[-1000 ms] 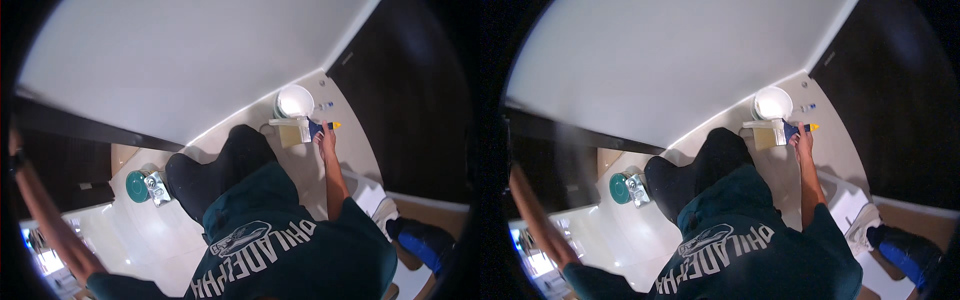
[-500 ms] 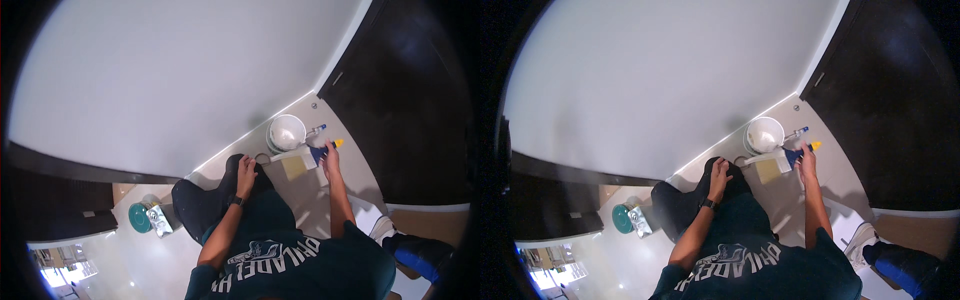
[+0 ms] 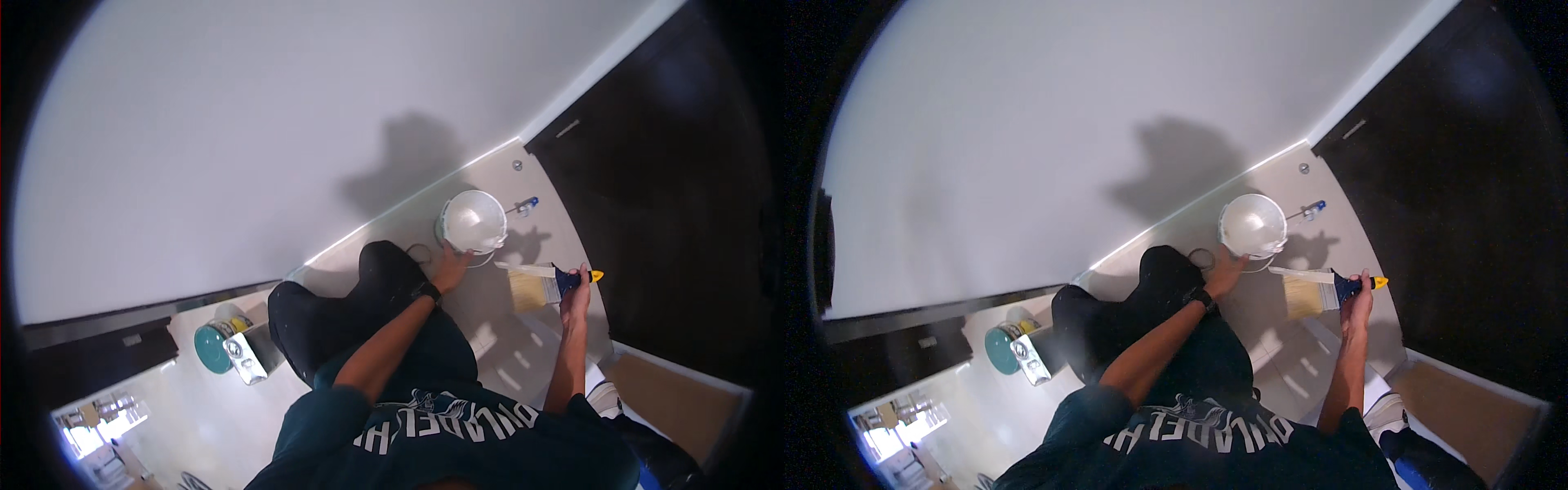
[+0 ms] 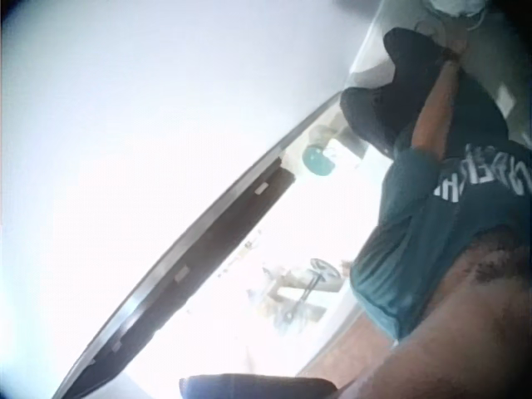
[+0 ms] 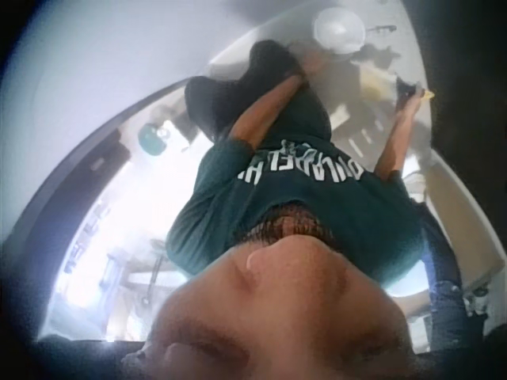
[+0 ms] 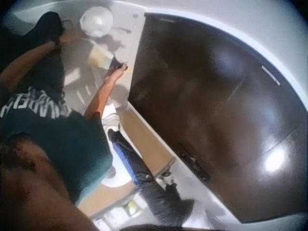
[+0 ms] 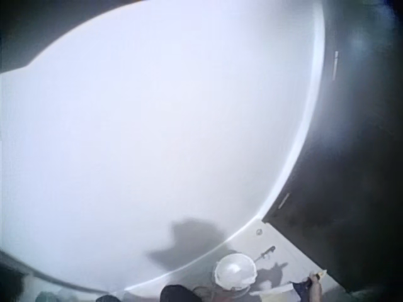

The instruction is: The person paints the lower edge of a wall using a brush, dipping it into a bucket of white paint and applying it to the trim.

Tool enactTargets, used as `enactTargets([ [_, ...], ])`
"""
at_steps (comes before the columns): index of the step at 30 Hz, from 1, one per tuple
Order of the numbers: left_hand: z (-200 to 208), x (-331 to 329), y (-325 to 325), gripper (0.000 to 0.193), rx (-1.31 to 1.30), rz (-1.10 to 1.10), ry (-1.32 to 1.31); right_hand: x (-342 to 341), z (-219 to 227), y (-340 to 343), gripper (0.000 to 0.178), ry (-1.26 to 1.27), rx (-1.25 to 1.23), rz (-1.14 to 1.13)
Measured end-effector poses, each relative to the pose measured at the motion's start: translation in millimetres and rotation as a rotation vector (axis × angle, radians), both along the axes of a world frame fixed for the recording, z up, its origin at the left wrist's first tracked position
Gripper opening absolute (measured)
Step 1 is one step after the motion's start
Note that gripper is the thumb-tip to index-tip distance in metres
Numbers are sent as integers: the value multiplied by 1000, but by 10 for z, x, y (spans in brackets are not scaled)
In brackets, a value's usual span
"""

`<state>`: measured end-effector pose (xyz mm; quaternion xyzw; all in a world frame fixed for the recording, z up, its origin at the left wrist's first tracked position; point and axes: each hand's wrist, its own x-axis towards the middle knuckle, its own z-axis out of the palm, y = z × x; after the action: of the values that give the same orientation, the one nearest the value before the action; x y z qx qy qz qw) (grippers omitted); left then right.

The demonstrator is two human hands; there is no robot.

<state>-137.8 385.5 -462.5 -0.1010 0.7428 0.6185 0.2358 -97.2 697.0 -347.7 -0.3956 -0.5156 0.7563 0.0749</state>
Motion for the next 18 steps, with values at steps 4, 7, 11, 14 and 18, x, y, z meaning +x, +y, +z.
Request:
enactTargets([
  [4, -152, 220, -144, 115, 179, -56, -12, -378, 228, -588, 37, 49, -14, 203],
  [7, 134, 517, -253, 101, 521, -84, -452, -460, 230, -690, 40, 55, 103, 304],
  [11, 725, 700, -820, 80, 778, 208, -418, -535, 252, -1024, 39, 1, 263, 469],
  [14, 1039, 759, -1113, 51, 488, 223, -123, -567, 381, -1403, 38, 31, 300, 630],
  [18, 1164, 809, -1256, 25, 383, 259, -36, -569, 541, -1689, 40, 92, 326, 769],
])
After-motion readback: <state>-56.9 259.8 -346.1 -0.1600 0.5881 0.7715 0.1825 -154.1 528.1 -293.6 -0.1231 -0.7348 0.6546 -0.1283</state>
